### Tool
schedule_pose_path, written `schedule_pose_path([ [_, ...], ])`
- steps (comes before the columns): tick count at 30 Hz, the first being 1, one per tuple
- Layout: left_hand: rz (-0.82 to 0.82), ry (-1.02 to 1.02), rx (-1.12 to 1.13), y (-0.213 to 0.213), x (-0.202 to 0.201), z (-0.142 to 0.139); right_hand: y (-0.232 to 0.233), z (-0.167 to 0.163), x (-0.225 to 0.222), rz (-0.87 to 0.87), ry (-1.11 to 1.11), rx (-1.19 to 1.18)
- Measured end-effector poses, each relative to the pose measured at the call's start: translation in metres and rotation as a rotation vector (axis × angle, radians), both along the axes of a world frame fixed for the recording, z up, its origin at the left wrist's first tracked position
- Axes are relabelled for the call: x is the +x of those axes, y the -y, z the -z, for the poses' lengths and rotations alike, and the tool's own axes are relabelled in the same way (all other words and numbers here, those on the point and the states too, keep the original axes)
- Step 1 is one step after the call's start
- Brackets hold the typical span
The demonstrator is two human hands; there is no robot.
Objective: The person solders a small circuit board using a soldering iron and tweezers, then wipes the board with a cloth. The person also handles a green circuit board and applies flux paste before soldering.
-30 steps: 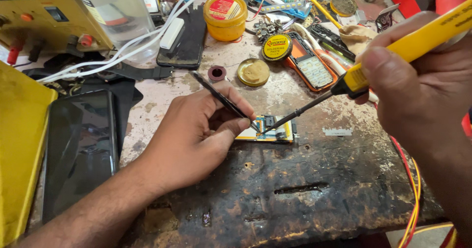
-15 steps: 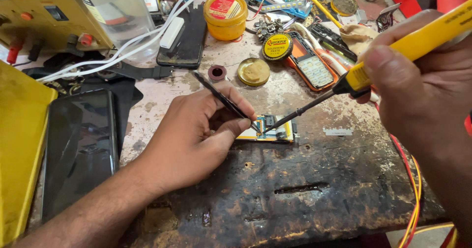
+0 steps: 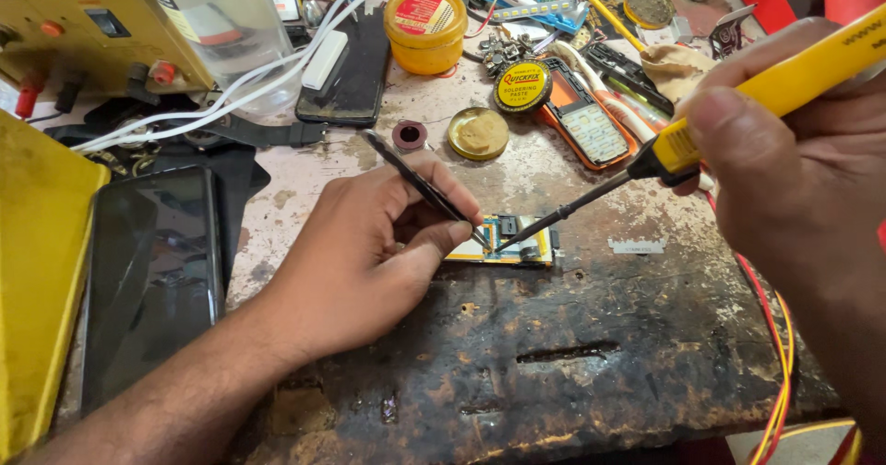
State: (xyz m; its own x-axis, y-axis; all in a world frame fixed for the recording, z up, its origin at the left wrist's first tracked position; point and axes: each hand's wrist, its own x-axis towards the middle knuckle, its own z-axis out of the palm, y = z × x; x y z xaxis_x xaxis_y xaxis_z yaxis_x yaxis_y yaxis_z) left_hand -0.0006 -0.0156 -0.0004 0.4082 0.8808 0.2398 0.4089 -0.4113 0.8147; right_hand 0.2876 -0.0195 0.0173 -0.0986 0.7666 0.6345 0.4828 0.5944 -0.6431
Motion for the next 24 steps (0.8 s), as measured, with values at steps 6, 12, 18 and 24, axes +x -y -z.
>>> schedule_pose_path([
  [6, 0.003, 0.039, -0.057, -0.0001, 0.0, 0.001, 0.0021, -0.0015, -0.0022, -0.052, -0.024, -0.006],
  [12, -0.032, -0.051, -0.032, -0.0002, 0.0001, 0.0001, 0.0027, -0.0008, -0.003, -0.055, -0.055, -0.015],
  [18, -0.025, 0.012, -0.029, -0.0013, 0.0003, -0.0004, -0.0007, 0.0013, 0.0017, -0.057, -0.032, -0.019],
  [24, -0.014, -0.011, -0.044, 0.0, 0.0003, -0.0014, 0.0026, 0.0025, 0.0028, -0.022, -0.023, -0.03],
])
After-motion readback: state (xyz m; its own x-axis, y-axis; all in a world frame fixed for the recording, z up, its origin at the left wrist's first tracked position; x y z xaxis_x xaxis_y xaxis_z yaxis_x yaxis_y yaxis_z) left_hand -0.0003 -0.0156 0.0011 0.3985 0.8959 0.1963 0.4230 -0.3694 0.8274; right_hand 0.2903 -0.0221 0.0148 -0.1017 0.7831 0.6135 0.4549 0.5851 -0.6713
